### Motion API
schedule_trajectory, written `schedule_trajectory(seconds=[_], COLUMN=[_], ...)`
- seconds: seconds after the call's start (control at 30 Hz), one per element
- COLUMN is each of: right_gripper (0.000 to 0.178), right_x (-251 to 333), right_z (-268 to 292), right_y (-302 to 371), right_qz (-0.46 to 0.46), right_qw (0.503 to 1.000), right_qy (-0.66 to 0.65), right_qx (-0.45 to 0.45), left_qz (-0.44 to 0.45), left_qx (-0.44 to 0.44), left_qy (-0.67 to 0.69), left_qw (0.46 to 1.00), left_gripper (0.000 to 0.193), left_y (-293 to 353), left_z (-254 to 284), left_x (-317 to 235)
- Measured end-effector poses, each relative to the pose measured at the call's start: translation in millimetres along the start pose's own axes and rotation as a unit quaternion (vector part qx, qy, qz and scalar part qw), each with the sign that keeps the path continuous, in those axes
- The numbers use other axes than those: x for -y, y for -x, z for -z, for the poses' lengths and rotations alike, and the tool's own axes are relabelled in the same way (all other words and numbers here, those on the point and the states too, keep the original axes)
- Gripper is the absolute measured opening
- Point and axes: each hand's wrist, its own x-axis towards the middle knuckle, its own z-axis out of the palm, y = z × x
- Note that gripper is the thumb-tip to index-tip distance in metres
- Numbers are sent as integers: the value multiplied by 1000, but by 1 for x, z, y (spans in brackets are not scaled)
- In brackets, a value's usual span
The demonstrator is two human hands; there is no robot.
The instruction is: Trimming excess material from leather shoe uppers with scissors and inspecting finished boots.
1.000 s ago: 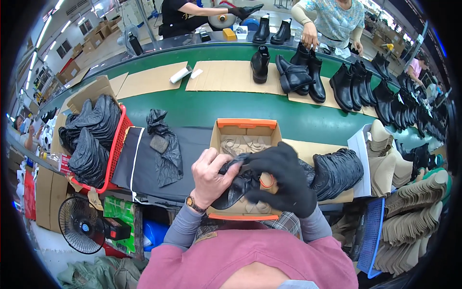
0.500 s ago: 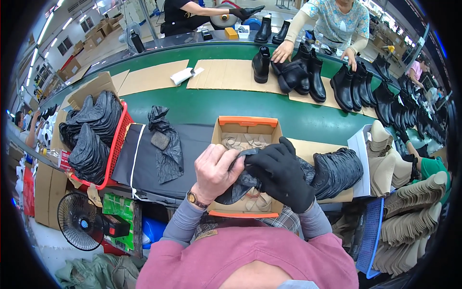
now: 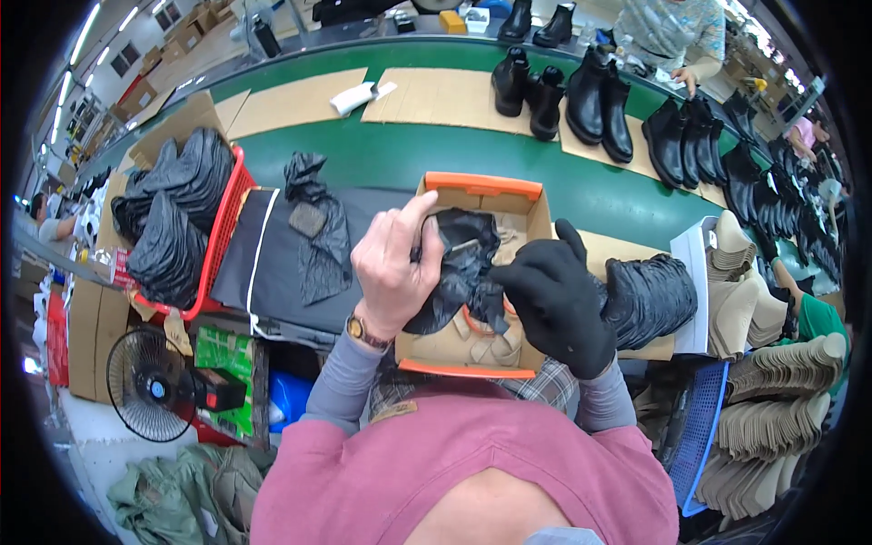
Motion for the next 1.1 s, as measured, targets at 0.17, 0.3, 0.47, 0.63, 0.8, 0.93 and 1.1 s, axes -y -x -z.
schedule_trajectory(seconds=[0.17, 0.3, 0.47, 0.63, 0.8, 0.93, 1.1], right_gripper=[55, 43, 23, 31, 25, 15, 18], right_x=[11, -3, -12, 20, 3, -5, 19], right_z=[-13, -10, -18, -16, -45, -41, -31], right_y=[-10, 0, 17, -3, -1, 4, -17], right_qz=[-17, -12, -75, -322, -314, -342, -330], right_qw=[999, 999, 992, 821, 811, 794, 789], right_qy=[38, 41, -93, -459, -487, -482, -514], right_qx=[-21, 17, -39, -106, -88, -142, -68], left_qz=[-40, -78, -2, -225, -214, -155, -258], left_qx=[-6, -34, -87, -48, -72, -107, -92], left_qy=[25, -38, -47, -103, -84, -118, -99], left_qw=[999, 996, 995, 968, 970, 975, 957], left_gripper=[40, 39, 32, 32, 34, 34, 43], left_y=[5, 5, 8, 14, 12, 10, 18], left_z=[-4, 2, 9, 11, 10, 16, 6], left_x=[-5, 5, 11, 2, 3, 10, 2])
